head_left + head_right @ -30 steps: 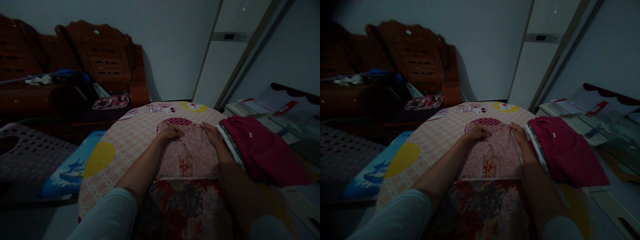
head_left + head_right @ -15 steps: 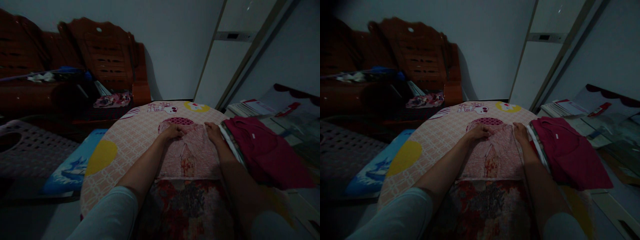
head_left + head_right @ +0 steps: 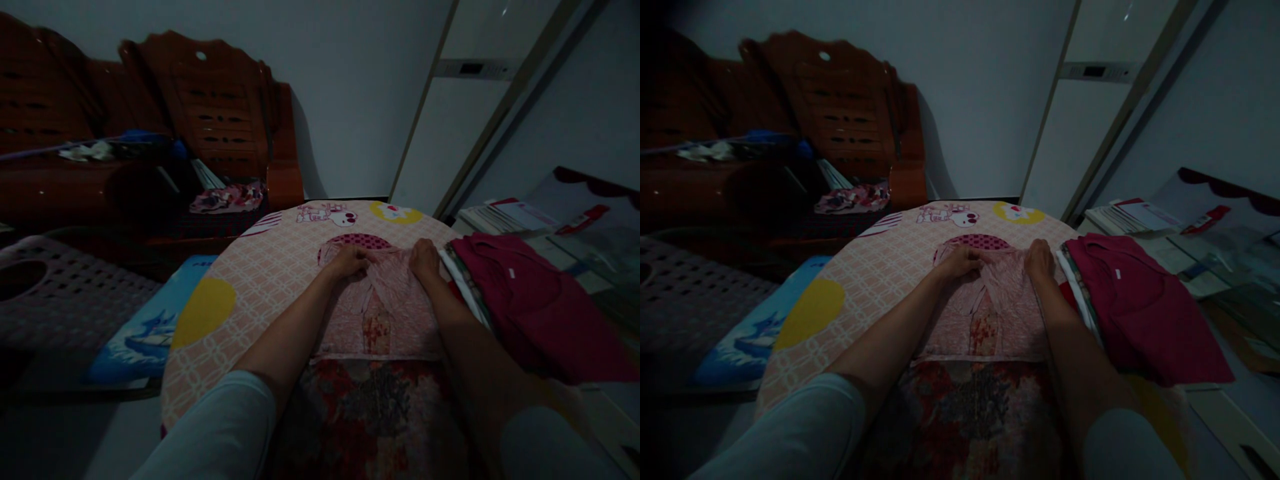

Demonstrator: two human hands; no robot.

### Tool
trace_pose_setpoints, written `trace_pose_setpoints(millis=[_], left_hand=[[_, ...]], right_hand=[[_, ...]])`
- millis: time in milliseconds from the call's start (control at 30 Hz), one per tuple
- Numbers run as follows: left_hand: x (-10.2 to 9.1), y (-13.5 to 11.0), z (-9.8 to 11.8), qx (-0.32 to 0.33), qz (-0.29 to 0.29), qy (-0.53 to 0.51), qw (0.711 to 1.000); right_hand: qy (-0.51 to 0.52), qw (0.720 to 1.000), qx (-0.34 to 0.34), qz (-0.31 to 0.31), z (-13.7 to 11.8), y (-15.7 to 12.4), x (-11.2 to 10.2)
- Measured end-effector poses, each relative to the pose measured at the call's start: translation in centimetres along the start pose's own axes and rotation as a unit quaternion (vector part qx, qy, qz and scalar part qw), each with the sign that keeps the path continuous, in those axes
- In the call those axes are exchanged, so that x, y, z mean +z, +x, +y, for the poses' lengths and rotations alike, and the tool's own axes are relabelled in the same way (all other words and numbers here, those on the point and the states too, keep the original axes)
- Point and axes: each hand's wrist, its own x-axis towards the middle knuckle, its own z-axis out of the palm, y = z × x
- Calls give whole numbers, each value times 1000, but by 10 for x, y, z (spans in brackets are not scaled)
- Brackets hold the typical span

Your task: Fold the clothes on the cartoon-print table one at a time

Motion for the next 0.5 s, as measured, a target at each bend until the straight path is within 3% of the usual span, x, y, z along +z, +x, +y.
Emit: trace_pose_setpoints(millis=[200, 400, 500], left_hand=[[3, -1, 1, 79, 42, 198, 976], [1, 0, 1, 56, 61, 253, 964], [2, 1, 1, 56, 67, 279, 956]], right_hand=[[80, 996, 1, 28, 6, -1, 13], [45, 998, -22, 36, -11, -5, -8], [12, 997, -77, -20, -23, -20, -17]])
